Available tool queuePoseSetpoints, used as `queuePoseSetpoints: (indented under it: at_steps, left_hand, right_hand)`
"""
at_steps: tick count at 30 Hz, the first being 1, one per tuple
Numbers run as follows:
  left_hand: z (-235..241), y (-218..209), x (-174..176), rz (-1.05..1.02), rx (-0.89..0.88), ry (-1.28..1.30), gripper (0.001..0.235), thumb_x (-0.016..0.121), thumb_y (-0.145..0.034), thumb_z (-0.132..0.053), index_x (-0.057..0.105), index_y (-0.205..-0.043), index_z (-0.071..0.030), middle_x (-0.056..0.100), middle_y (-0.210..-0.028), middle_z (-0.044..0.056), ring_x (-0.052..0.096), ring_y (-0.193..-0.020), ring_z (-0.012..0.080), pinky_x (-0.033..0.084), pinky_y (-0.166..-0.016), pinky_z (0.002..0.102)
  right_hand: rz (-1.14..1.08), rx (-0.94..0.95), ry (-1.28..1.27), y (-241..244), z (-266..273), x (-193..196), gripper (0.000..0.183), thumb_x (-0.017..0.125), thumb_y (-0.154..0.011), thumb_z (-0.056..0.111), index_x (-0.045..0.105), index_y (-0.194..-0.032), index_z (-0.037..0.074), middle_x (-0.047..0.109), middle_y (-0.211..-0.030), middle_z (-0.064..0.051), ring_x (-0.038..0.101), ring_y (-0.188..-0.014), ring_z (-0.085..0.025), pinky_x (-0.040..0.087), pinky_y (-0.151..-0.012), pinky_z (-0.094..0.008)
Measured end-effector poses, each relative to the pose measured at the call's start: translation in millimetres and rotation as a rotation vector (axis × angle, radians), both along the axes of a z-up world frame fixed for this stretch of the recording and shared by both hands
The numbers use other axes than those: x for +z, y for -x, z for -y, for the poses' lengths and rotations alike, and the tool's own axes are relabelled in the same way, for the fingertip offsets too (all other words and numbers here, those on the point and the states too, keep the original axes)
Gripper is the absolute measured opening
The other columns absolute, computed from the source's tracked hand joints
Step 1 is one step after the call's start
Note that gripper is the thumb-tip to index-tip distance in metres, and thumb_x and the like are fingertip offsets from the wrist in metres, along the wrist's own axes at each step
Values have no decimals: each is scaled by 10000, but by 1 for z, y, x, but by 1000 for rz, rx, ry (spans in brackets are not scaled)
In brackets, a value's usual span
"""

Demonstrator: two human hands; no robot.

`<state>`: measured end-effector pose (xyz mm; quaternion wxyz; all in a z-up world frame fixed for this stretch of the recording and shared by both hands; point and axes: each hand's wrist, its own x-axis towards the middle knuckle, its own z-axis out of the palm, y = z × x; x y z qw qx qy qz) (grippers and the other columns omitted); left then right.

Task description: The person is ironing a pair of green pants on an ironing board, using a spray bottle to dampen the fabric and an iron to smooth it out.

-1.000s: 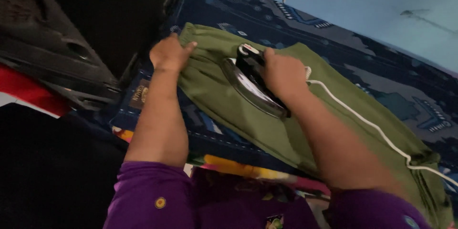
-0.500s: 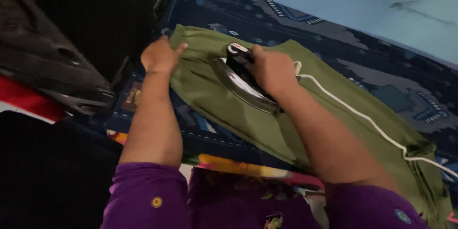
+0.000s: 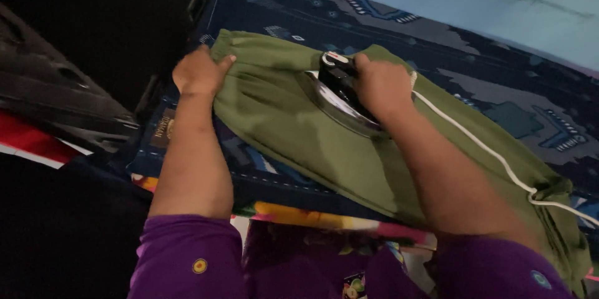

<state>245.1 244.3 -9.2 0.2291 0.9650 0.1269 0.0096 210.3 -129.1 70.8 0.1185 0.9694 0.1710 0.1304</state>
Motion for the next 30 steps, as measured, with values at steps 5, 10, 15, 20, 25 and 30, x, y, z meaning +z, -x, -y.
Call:
queuePoseSetpoints:
  at_steps: [5,10,15,20,25,30]
  left_hand:
    - [-2,4,3,40,6,31,724,592,-995,-672,660,-1287,-13,711,-1239,238,668,-1182,406,531,-960,520]
    - [1,4,8,9,9,19,707,608,-989,-656,657,-1302,-24,709,-1248,230,659,-1198,397,518,-968,514]
    - [2,6,8,24,12,18,714,601,-1000,-661,663,-1293,-13,709,-1248,240,666,-1185,400,523,-956,508]
    - [0,2,5,-1,13,-12,720,597,-995,-686,677,-1281,-30,715,-1244,213,662,-1186,396,509,-953,518]
    - [1,3,6,-11,23,-52,728,580,-1009,-685,671,-1293,-21,714,-1254,229,663,-1187,403,515,-941,524]
    - [2,6,11,-23,21,-24,737,576,-1016,-670,659,-1335,-11,700,-1289,232,650,-1205,407,501,-969,523]
  right_hand:
    - [-73,10,-27,7,20,7,271,644,-926,299,601,-1105,100,721,-777,-181,734,-789,-431,560,-689,-549]
    - [-142,-189,37,32,89,16,336,713,-940,304,660,-1212,114,767,-878,-146,762,-873,-397,574,-757,-510]
    - [-63,-331,92,36,136,11,337,725,-942,364,684,-1183,132,763,-846,-108,764,-804,-355,571,-687,-436]
    - [102,-315,72,-3,135,-4,330,699,-979,415,665,-1026,90,715,-743,-169,745,-728,-406,540,-614,-511]
    - [95,-322,18,-36,115,-4,288,733,-929,371,660,-1045,117,742,-788,-129,756,-763,-383,559,-651,-481]
    - [77,-302,37,2,129,14,265,728,-930,354,685,-1056,125,741,-780,-116,759,-761,-371,558,-642,-466]
